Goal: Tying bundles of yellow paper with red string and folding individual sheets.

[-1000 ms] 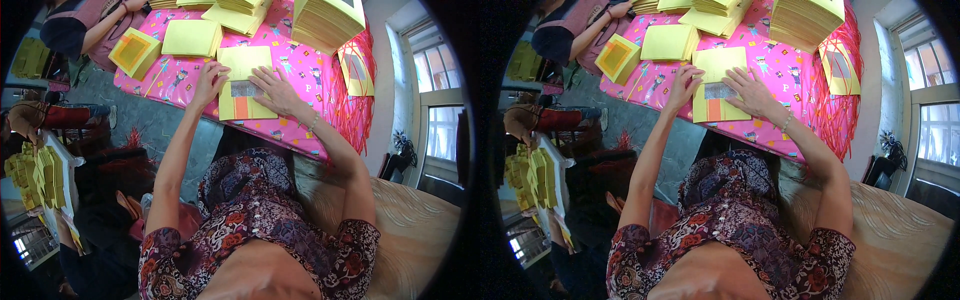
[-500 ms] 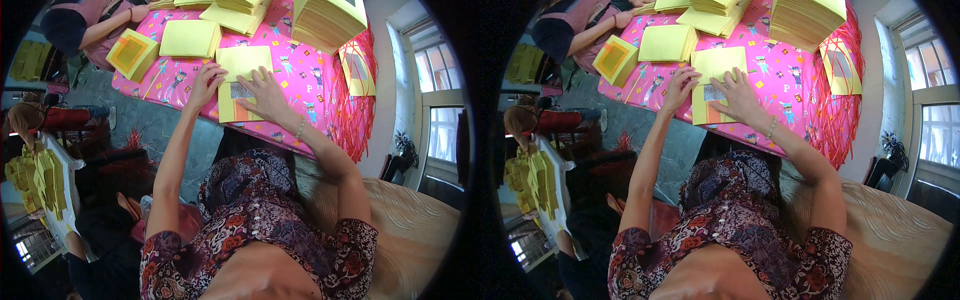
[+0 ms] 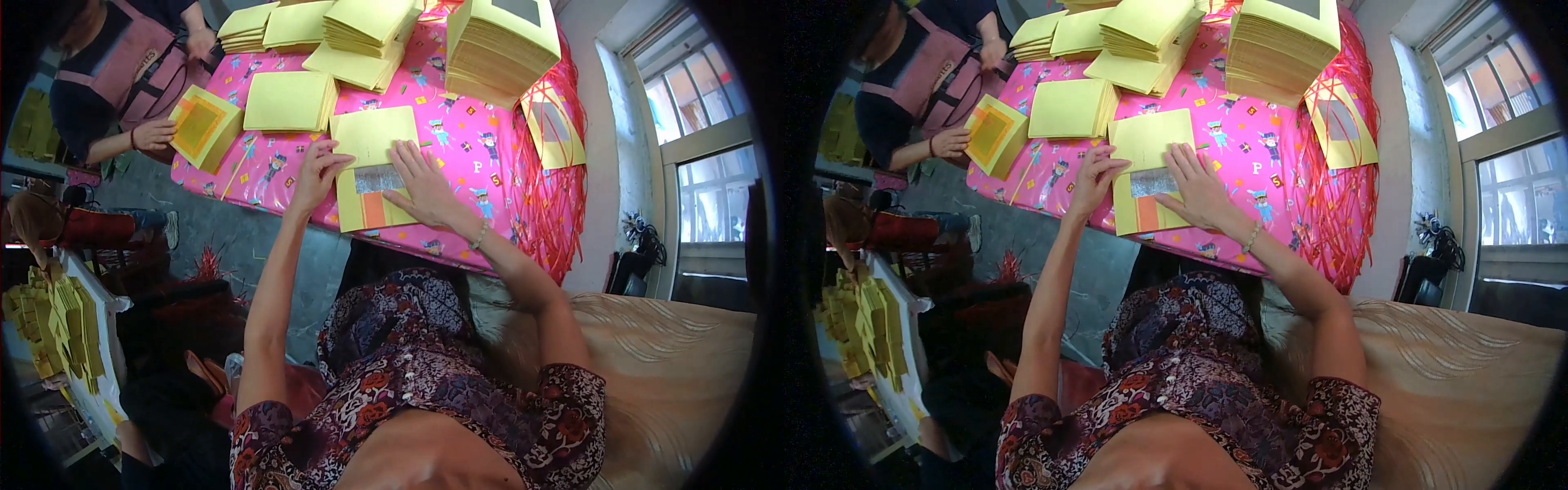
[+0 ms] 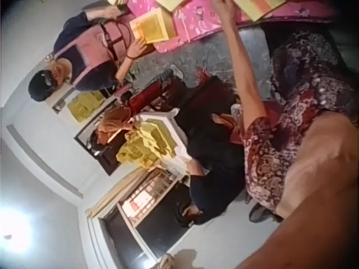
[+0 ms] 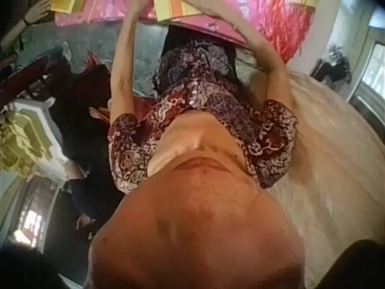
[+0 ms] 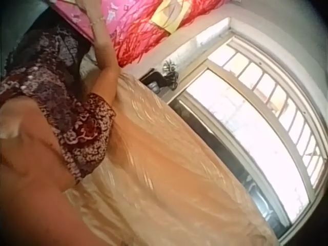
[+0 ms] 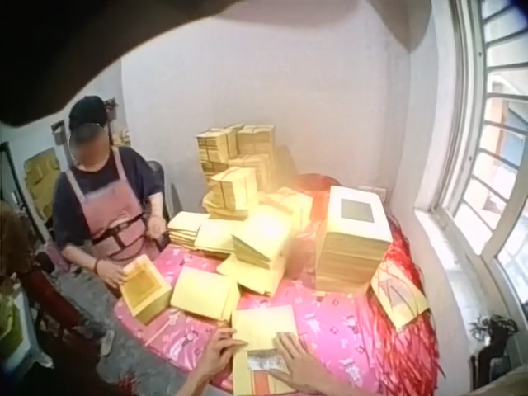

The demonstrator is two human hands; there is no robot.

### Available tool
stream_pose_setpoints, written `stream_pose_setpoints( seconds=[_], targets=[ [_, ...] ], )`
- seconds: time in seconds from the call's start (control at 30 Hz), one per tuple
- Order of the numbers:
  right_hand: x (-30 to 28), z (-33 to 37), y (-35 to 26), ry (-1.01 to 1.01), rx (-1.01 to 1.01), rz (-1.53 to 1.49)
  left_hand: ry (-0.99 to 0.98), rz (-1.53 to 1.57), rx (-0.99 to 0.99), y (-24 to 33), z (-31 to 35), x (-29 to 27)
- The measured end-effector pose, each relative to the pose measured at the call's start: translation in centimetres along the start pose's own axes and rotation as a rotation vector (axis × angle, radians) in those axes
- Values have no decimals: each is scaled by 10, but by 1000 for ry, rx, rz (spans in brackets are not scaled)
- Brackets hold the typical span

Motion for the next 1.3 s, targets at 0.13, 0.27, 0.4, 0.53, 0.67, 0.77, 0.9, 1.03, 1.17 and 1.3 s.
stream_pose_setpoints(
  seconds=[0.13,0.27,0.4,0.53,0.67,0.77,0.9,1.03,1.17,1.3],
  targets=[
    [1,-3,1,-35,34,-60,-17,-1,-29,1,-2,-1],
    [-7,-13,14,-61,-4,23,36,-69,79,4,-7,0],
    [-18,-32,26,13,-19,-21,38,-6,45,5,-3,1],
    [-19,-37,37,73,-137,51,246,-141,48,21,28,9],
    [-8,-39,43,54,-235,160,316,-169,-31,30,53,15],
    [-10,-37,44,60,-219,179,272,-154,-187,46,58,18],
    [-33,-27,47,263,-132,149,202,-326,-46,59,61,14],
    [-60,10,77,444,-110,323,54,-468,46,75,70,10],
    [-77,59,90,340,17,459,-53,-500,101,73,75,10],
    [-69,98,83,110,105,482,-81,-492,163,82,73,9]
  ],
)
Point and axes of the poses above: each hand's wrist, its own z-axis away from the middle knuckle, its own x-axis out of the palm, y = z × x, the point moved 1 cm from there along -z, towards the middle knuckle, and after that the axes turned 12 degrees about -x, right-handed, at the moved point
